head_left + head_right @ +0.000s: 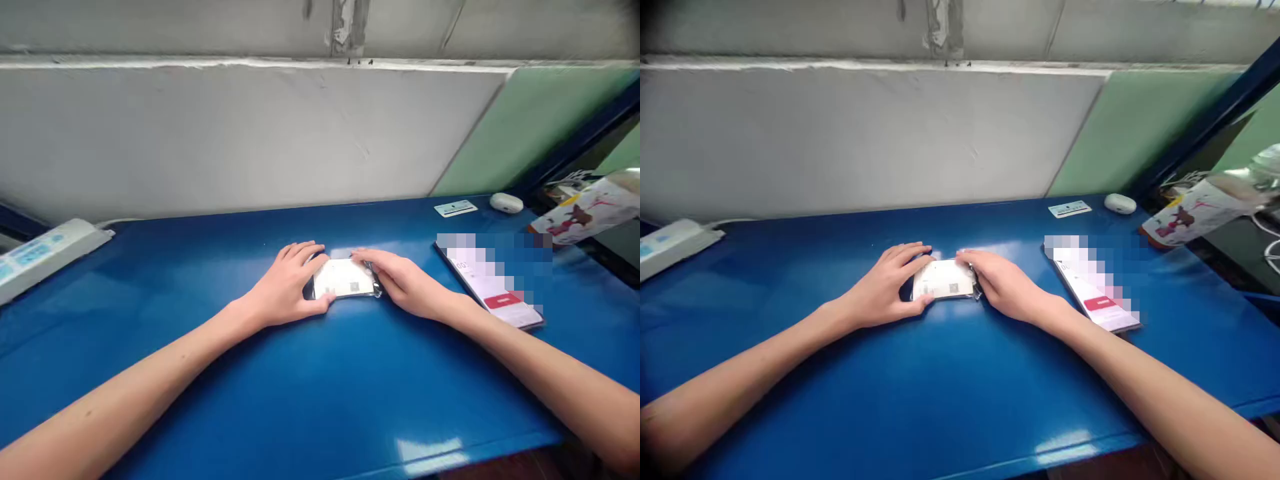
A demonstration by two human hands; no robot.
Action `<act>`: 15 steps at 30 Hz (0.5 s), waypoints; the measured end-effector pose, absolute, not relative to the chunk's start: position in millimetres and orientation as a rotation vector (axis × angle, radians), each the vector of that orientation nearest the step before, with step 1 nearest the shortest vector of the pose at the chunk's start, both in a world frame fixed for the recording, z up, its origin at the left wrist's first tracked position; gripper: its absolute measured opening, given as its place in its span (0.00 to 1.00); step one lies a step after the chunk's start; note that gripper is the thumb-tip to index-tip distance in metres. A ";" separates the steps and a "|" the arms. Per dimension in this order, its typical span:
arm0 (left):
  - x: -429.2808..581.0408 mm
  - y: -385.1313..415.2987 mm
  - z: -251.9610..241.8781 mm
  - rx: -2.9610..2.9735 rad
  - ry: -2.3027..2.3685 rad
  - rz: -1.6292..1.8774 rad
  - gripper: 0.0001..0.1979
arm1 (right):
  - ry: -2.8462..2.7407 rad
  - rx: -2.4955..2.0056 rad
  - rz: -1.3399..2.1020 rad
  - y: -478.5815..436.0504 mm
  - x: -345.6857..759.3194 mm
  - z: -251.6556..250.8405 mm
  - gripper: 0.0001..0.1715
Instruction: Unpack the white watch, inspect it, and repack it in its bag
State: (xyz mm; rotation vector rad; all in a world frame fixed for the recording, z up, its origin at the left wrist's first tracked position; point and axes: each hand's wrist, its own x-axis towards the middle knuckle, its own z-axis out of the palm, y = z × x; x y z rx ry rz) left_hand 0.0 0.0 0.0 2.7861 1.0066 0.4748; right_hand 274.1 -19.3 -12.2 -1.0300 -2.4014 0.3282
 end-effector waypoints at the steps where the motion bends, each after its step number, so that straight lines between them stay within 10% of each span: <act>1: 0.3 0.0 -0.4 2.776 1.012 0.485 0.30 | -2.392 -1.042 0.233 -18.8 274.9 -11.8 0.23; 7: 3.8 -0.5 -0.1 2.734 1.035 0.518 0.26 | -2.343 -1.082 -0.021 -15.5 281.9 -6.7 0.09; 15: 7.3 -0.7 -0.4 2.738 1.031 0.504 0.27 | -2.403 -1.131 0.138 -14.8 289.1 -5.5 0.17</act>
